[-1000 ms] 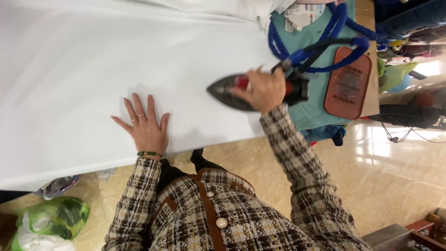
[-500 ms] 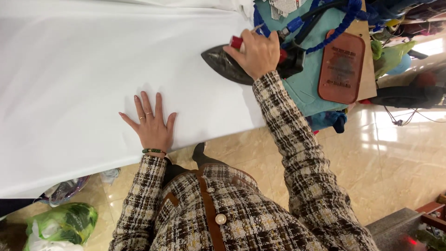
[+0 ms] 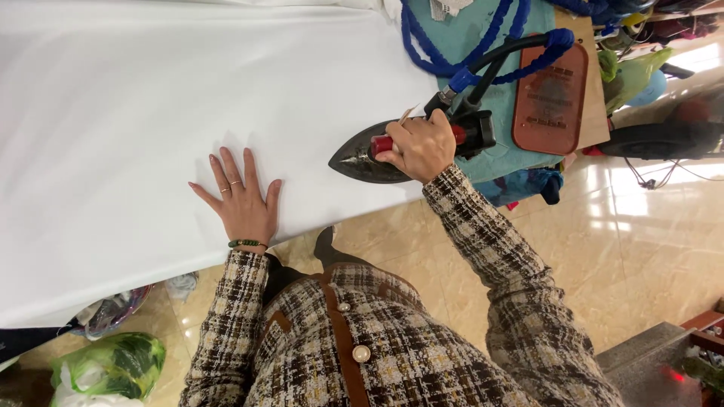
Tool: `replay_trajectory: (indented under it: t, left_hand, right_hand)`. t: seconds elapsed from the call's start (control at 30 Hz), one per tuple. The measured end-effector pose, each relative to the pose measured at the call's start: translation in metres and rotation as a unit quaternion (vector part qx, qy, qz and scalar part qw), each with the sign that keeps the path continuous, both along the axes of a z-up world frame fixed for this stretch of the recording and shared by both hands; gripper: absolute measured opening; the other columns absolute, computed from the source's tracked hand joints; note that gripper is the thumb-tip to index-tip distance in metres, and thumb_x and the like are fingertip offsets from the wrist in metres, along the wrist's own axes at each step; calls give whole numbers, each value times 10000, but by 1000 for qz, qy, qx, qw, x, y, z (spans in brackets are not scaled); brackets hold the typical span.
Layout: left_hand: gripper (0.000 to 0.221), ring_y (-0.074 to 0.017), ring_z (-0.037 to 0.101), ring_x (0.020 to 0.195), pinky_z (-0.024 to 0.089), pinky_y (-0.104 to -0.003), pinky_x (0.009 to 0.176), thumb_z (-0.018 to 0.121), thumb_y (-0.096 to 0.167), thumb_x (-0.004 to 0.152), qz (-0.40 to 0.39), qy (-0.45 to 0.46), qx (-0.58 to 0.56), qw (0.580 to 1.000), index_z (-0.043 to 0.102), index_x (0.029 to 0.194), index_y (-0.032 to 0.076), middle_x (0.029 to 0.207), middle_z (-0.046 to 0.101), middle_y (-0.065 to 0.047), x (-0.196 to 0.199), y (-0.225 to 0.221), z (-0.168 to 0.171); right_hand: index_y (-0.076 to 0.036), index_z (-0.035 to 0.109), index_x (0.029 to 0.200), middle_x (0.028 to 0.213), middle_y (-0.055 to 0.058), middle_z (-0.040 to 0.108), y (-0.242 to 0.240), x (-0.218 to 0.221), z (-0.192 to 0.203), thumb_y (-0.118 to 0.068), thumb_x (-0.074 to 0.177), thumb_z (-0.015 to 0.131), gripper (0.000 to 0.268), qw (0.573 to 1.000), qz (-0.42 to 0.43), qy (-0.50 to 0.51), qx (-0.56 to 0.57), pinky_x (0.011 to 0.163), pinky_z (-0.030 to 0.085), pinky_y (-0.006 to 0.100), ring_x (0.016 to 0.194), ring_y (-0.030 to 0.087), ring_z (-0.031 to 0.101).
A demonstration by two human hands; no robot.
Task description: Ironing a large piece of white fabric on a pressing table
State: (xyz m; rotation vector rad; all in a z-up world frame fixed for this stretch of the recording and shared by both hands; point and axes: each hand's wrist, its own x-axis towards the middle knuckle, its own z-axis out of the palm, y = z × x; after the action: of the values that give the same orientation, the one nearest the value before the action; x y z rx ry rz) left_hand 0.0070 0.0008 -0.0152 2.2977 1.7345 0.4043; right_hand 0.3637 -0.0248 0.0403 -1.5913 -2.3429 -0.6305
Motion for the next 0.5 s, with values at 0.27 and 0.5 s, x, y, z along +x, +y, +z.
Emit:
replay_trajectory:
  t: [0.27,0.5]
  left_hand:
    - [747,-401,97,1563,1,-807,1119,354,616,1074,-3,3,24,1000,306,1642,133,1700,165,-228,-2,0,-9]
    - [738,-404,103,1560,7,-806,1124,355,610,1081,-1,-1,38,999,312,1636,126,1695,181,-235,-2,-1,-14]
  right_hand:
    - [-231,580,938,672,-47,538,0,1,-6,-750,1038,322,588,1000,-15,3,9,692,363,335,596,133,596]
    - [-227,578,935,647,-52,536,0,0,-11,-758,1031,272,620,999,-23,4,26,688,364,328,572,130,591]
